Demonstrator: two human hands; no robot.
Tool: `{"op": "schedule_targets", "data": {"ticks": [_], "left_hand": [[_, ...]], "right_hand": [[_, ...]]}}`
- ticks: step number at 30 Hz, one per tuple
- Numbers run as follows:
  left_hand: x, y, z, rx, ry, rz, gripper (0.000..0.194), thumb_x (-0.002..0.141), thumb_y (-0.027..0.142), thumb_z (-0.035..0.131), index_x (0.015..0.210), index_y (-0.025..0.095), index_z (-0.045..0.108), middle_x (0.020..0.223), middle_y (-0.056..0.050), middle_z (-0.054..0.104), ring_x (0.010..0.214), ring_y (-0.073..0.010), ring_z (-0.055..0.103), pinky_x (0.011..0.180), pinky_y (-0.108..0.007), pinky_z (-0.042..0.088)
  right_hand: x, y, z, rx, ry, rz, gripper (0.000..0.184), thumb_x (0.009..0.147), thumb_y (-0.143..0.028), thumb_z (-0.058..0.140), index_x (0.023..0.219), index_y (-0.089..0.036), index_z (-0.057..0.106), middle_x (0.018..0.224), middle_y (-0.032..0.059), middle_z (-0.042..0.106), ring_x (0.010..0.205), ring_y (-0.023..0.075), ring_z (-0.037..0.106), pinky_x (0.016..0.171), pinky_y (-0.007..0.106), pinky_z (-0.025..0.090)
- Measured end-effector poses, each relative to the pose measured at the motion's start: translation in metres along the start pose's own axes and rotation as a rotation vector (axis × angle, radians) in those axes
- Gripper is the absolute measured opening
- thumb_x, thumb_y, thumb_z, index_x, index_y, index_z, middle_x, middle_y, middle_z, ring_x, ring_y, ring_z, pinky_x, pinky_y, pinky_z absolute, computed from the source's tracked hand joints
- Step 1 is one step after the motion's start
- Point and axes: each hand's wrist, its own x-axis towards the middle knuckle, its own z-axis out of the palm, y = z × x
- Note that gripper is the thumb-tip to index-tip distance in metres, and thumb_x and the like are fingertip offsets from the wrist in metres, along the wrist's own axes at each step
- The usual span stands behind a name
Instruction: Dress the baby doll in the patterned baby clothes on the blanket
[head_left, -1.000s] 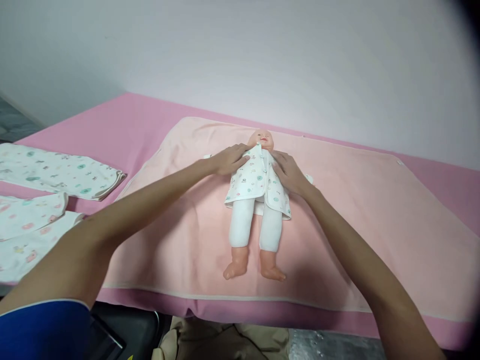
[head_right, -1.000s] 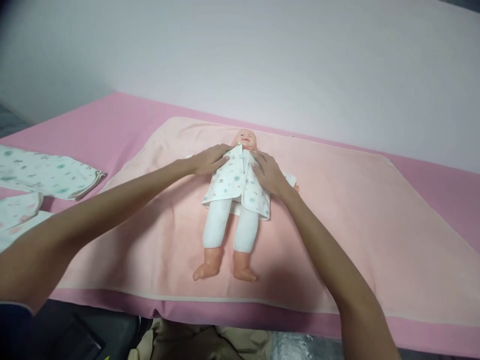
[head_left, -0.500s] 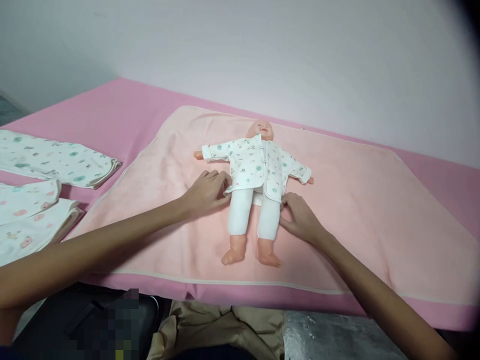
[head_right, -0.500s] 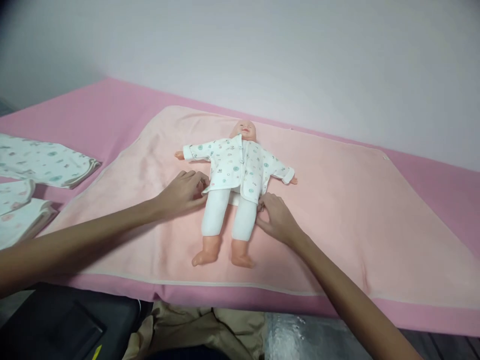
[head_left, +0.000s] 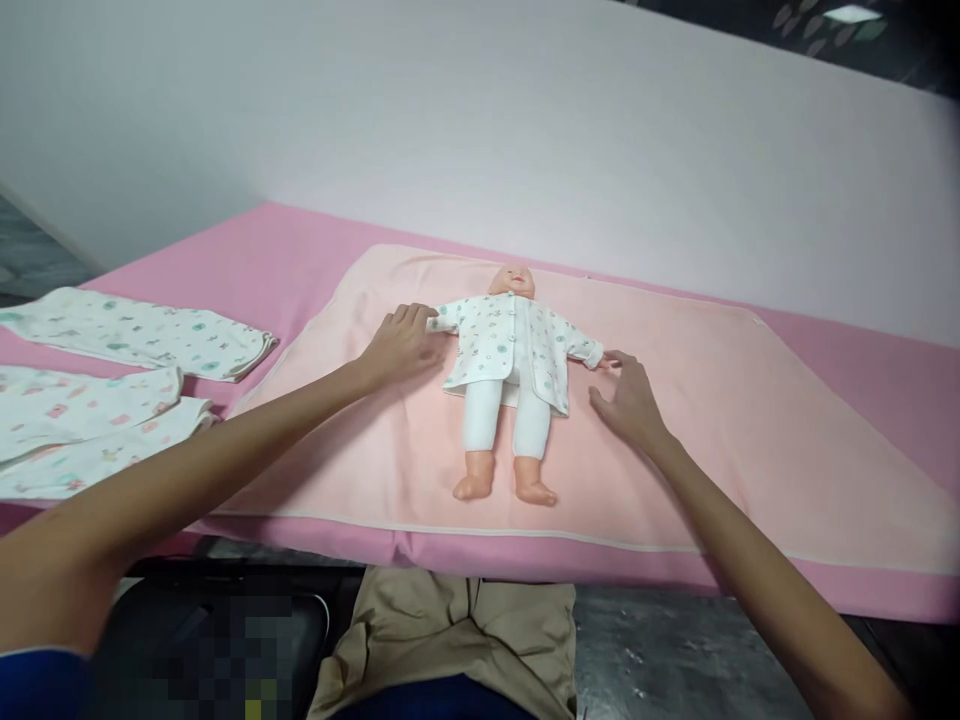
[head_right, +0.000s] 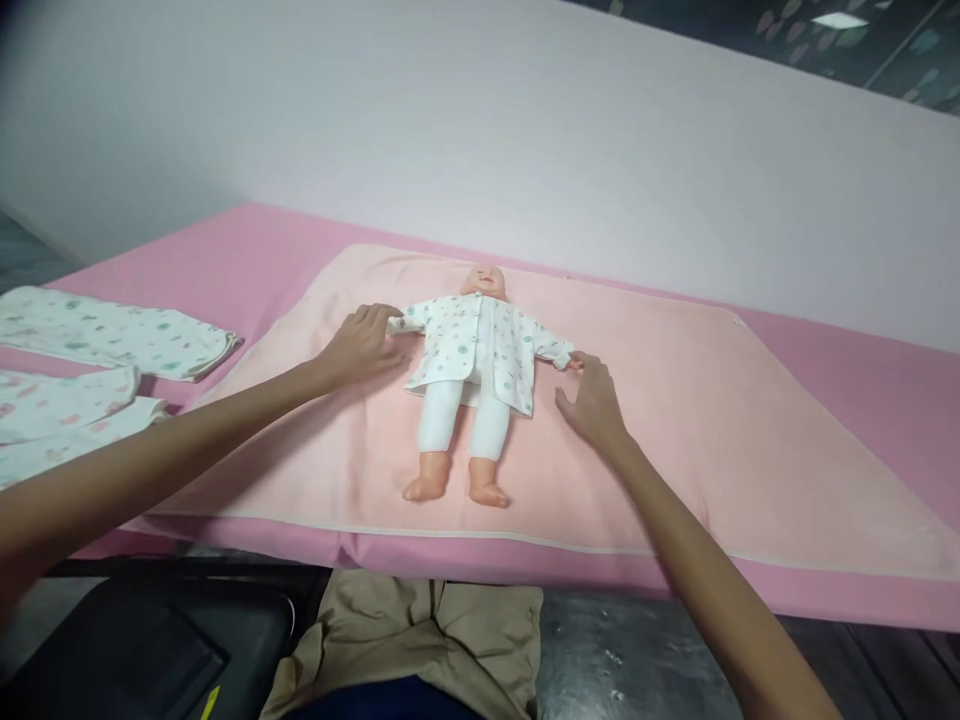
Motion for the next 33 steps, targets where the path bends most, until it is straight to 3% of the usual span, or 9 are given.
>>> {"op": "schedule_targets", "data": {"ticks": [5, 9, 12, 16, 20, 25, 30, 33], "left_hand": [[0.078, -0.007, 0.026, -0.023, -0.122, -0.042, 0.059, 0.091, 0.044, 0.064, 0.143, 0.018, 0.055, 0.142, -0.022, 0.067, 0.133, -0.0429, 0.060, 0.105, -0.054, 0.049], [0.099, -0.018, 0.028, -0.018, -0.150, -0.002, 0.055, 0.098, 0.046, 0.058, 0.147, 0.020, 0.055, 0.142, -0.018, 0.070, 0.128, -0.0387, 0.066, 0.097, -0.046, 0.052], [0.105, -0.024, 0.028, 0.053, -0.189, 0.026, 0.055, 0.100, 0.045, 0.054, 0.150, 0.021, 0.053, 0.146, -0.016, 0.069, 0.131, -0.0370, 0.067, 0.100, -0.045, 0.053], [0.108, -0.028, 0.032, 0.133, -0.214, -0.001, 0.056, 0.100, 0.043, 0.056, 0.151, 0.019, 0.053, 0.143, -0.015, 0.071, 0.130, -0.0355, 0.067, 0.103, -0.045, 0.054], [0.099, -0.041, 0.031, 0.065, -0.202, -0.051, 0.065, 0.099, 0.057, 0.060, 0.154, 0.022, 0.052, 0.155, -0.014, 0.065, 0.139, -0.0364, 0.062, 0.104, -0.045, 0.055], [0.078, -0.057, 0.023, 0.059, -0.182, -0.140, 0.058, 0.100, 0.055, 0.059, 0.149, 0.024, 0.058, 0.151, -0.012, 0.069, 0.133, -0.0350, 0.068, 0.102, -0.045, 0.056], [0.073, -0.051, 0.027, 0.073, -0.126, -0.136, 0.052, 0.109, 0.045, 0.046, 0.154, 0.021, 0.056, 0.153, -0.014, 0.068, 0.132, -0.0344, 0.068, 0.105, -0.045, 0.053], [0.068, -0.041, 0.027, 0.094, -0.166, -0.140, 0.056, 0.111, 0.051, 0.043, 0.153, 0.018, 0.057, 0.146, -0.018, 0.071, 0.131, -0.0358, 0.067, 0.104, -0.046, 0.053]], "right_hand": [[0.075, 0.010, 0.039, -0.077, -0.132, 0.128, 0.077, 0.092, -0.040, 0.064, 0.158, -0.008, 0.044, 0.148, 0.0274, 0.062, 0.132, 0.0452, 0.058, 0.113, 0.062, 0.048], [0.102, 0.021, 0.042, -0.184, -0.173, 0.008, 0.058, 0.099, -0.029, 0.049, 0.152, -0.007, 0.052, 0.136, 0.0258, 0.068, 0.120, 0.0418, 0.060, 0.106, 0.058, 0.048], [0.111, 0.032, 0.035, -0.249, -0.127, -0.062, 0.049, 0.099, -0.027, 0.047, 0.143, -0.010, 0.059, 0.127, 0.0236, 0.068, 0.113, 0.0404, 0.059, 0.098, 0.054, 0.049], [0.116, 0.038, 0.035, -0.276, -0.147, -0.054, 0.050, 0.098, -0.023, 0.044, 0.143, -0.007, 0.058, 0.128, 0.0249, 0.067, 0.112, 0.0402, 0.059, 0.095, 0.053, 0.050], [0.105, 0.040, 0.042, -0.221, -0.169, -0.024, 0.046, 0.104, -0.028, 0.041, 0.142, -0.009, 0.059, 0.133, 0.0253, 0.068, 0.117, 0.0420, 0.059, 0.098, 0.055, 0.051], [0.091, 0.049, 0.050, -0.151, -0.177, -0.006, 0.059, 0.106, -0.036, 0.043, 0.159, -0.013, 0.050, 0.150, 0.0241, 0.063, 0.131, 0.0435, 0.058, 0.106, 0.058, 0.051], [0.090, 0.050, 0.054, -0.175, -0.182, 0.059, 0.060, 0.105, -0.035, 0.040, 0.159, -0.012, 0.053, 0.137, 0.0254, 0.071, 0.117, 0.0438, 0.066, 0.099, 0.060, 0.054], [0.080, 0.040, 0.049, -0.193, -0.148, 0.054, 0.067, 0.105, -0.038, 0.043, 0.164, -0.006, 0.047, 0.144, 0.0278, 0.068, 0.129, 0.0462, 0.064, 0.108, 0.064, 0.053]]}}
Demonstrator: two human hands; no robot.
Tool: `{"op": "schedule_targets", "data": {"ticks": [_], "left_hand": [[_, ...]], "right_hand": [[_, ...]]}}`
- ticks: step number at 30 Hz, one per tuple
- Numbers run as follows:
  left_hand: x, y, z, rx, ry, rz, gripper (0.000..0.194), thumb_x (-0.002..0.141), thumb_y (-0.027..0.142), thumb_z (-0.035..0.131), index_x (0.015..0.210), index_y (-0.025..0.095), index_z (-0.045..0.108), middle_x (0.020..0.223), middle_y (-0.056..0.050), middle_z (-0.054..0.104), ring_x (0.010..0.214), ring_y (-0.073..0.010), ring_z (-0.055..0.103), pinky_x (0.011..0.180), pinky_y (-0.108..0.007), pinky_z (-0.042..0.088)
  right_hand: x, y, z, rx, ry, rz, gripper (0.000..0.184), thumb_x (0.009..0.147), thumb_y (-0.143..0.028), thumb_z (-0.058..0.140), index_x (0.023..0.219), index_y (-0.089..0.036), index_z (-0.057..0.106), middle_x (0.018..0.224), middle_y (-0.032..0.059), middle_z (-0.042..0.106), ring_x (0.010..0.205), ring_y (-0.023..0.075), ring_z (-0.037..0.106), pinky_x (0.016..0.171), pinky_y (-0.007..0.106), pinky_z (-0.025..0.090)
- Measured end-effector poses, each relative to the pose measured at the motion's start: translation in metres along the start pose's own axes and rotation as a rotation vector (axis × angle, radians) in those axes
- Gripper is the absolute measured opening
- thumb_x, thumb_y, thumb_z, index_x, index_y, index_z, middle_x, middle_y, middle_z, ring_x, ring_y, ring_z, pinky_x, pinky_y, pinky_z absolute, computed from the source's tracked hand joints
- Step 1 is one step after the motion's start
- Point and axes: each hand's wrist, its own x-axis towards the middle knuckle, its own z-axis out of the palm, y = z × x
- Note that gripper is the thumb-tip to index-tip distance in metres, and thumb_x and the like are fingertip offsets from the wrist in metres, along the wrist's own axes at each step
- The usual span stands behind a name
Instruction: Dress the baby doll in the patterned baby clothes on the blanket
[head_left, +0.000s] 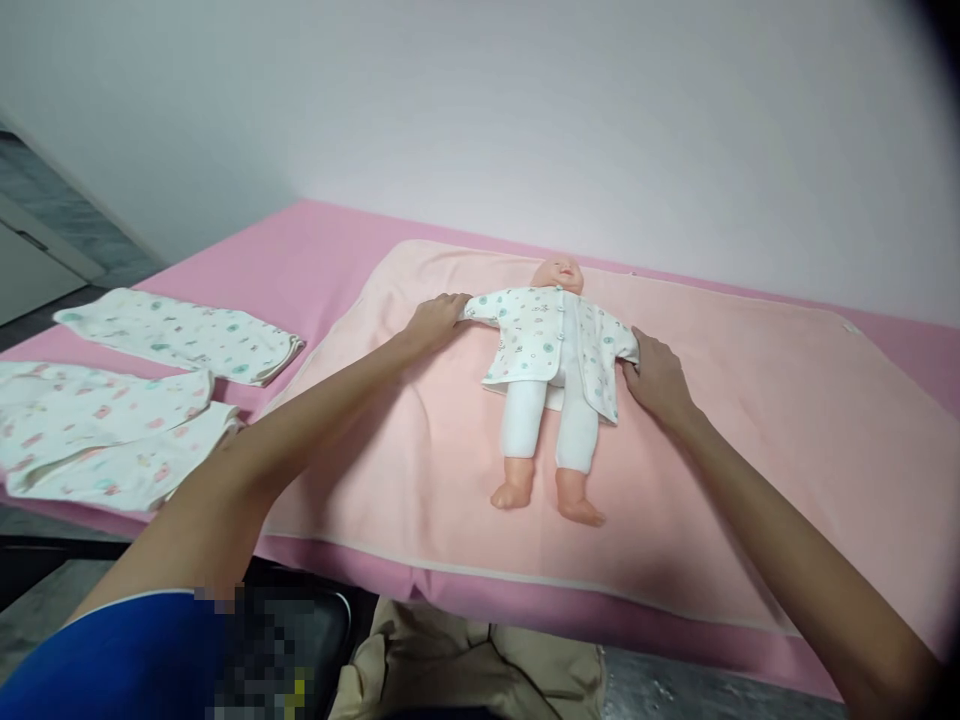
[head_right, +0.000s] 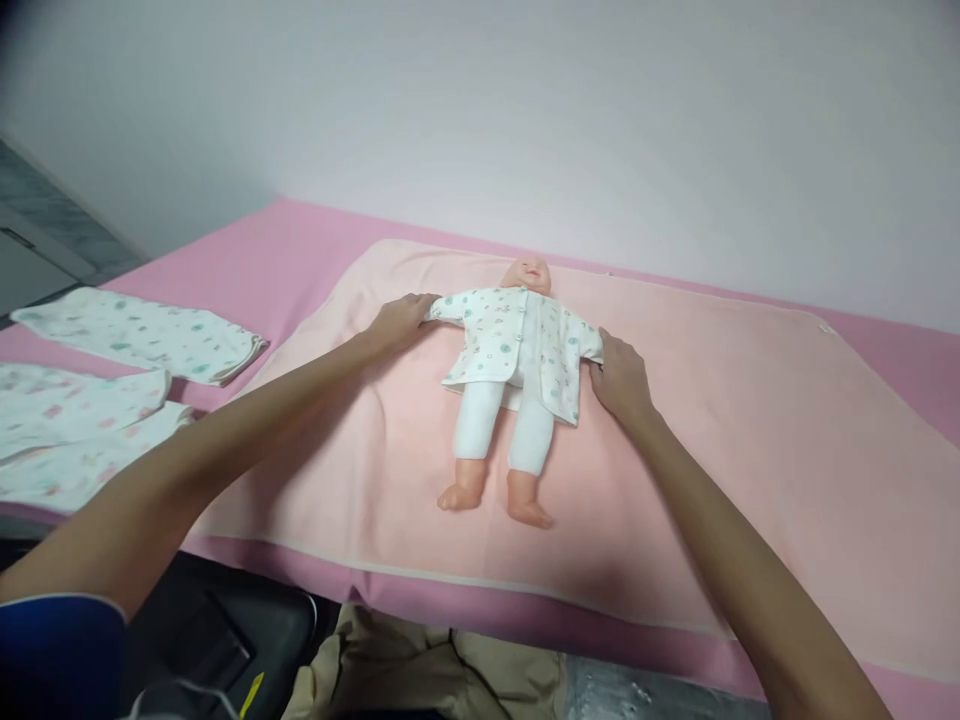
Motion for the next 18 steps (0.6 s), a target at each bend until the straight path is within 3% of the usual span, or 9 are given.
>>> {"op": "schedule_targets", "data": {"ticks": [3, 6, 9, 11, 13, 15, 18], "left_hand": [[-0.016, 0.009, -0.007, 0.011, 0.012, 0.013, 0.072, 0.108, 0.068, 0.044, 0.157, 0.016, 0.054, 0.148, -0.021, 0.069, 0.137, -0.0390, 0.062, 0.110, -0.049, 0.050], [-0.046, 0.001, -0.025, 0.040, 0.068, -0.020, 0.081, 0.108, 0.068, 0.038, 0.166, 0.013, 0.044, 0.164, -0.022, 0.057, 0.149, -0.0404, 0.053, 0.121, -0.053, 0.041], [-0.089, -0.039, -0.051, 0.102, 0.130, -0.167, 0.080, 0.108, 0.066, 0.039, 0.166, 0.011, 0.043, 0.166, -0.024, 0.053, 0.151, -0.0429, 0.049, 0.124, -0.058, 0.037], [-0.122, -0.077, -0.067, 0.156, 0.161, -0.353, 0.087, 0.103, 0.074, 0.046, 0.158, 0.007, 0.047, 0.162, -0.028, 0.053, 0.148, -0.0466, 0.048, 0.120, -0.061, 0.039], [-0.155, -0.111, -0.079, 0.189, 0.153, -0.545, 0.102, 0.096, 0.084, 0.055, 0.157, 0.003, 0.041, 0.159, -0.030, 0.050, 0.144, -0.0466, 0.048, 0.114, -0.061, 0.043], [-0.182, -0.129, -0.086, 0.174, 0.059, -0.716, 0.116, 0.089, 0.087, 0.066, 0.155, -0.003, 0.035, 0.151, -0.029, 0.054, 0.139, -0.0429, 0.050, 0.112, -0.061, 0.043], [-0.205, -0.127, -0.097, 0.096, -0.024, -0.781, 0.096, 0.095, 0.087, 0.060, 0.132, -0.001, 0.051, 0.115, -0.013, 0.068, 0.125, -0.0305, 0.057, 0.113, -0.057, 0.038]], "right_hand": [[-0.031, -0.019, -0.018, 0.000, 0.043, -0.013, 0.079, 0.103, -0.046, 0.051, 0.170, -0.006, 0.037, 0.162, 0.0278, 0.056, 0.147, 0.0477, 0.053, 0.119, 0.067, 0.046], [-0.087, -0.047, -0.051, 0.044, 0.060, -0.041, 0.079, 0.105, -0.049, 0.054, 0.174, -0.015, 0.033, 0.170, 0.0227, 0.050, 0.156, 0.0456, 0.047, 0.123, 0.068, 0.043], [-0.161, -0.078, -0.085, 0.106, 0.072, -0.084, 0.070, 0.107, -0.048, 0.057, 0.171, -0.024, 0.040, 0.167, 0.0183, 0.053, 0.153, 0.0425, 0.052, 0.123, 0.066, 0.044], [-0.207, -0.098, -0.103, 0.143, 0.075, -0.102, 0.063, 0.107, -0.045, 0.060, 0.165, -0.027, 0.046, 0.162, 0.0168, 0.059, 0.149, 0.0408, 0.056, 0.122, 0.065, 0.045], [-0.241, -0.118, -0.115, 0.185, 0.073, -0.108, 0.053, 0.107, -0.042, 0.061, 0.157, -0.028, 0.053, 0.155, 0.0158, 0.064, 0.144, 0.0394, 0.060, 0.119, 0.063, 0.048], [-0.257, -0.140, -0.124, 0.228, 0.062, -0.130, 0.045, 0.107, -0.039, 0.062, 0.151, -0.028, 0.056, 0.150, 0.0146, 0.067, 0.140, 0.0377, 0.062, 0.118, 0.061, 0.049], [-0.254, -0.172, -0.136, 0.286, 0.062, -0.231, 0.042, 0.108, -0.034, 0.062, 0.149, -0.029, 0.055, 0.147, 0.0123, 0.070, 0.140, 0.0351, 0.063, 0.123, 0.061, 0.045]]}}
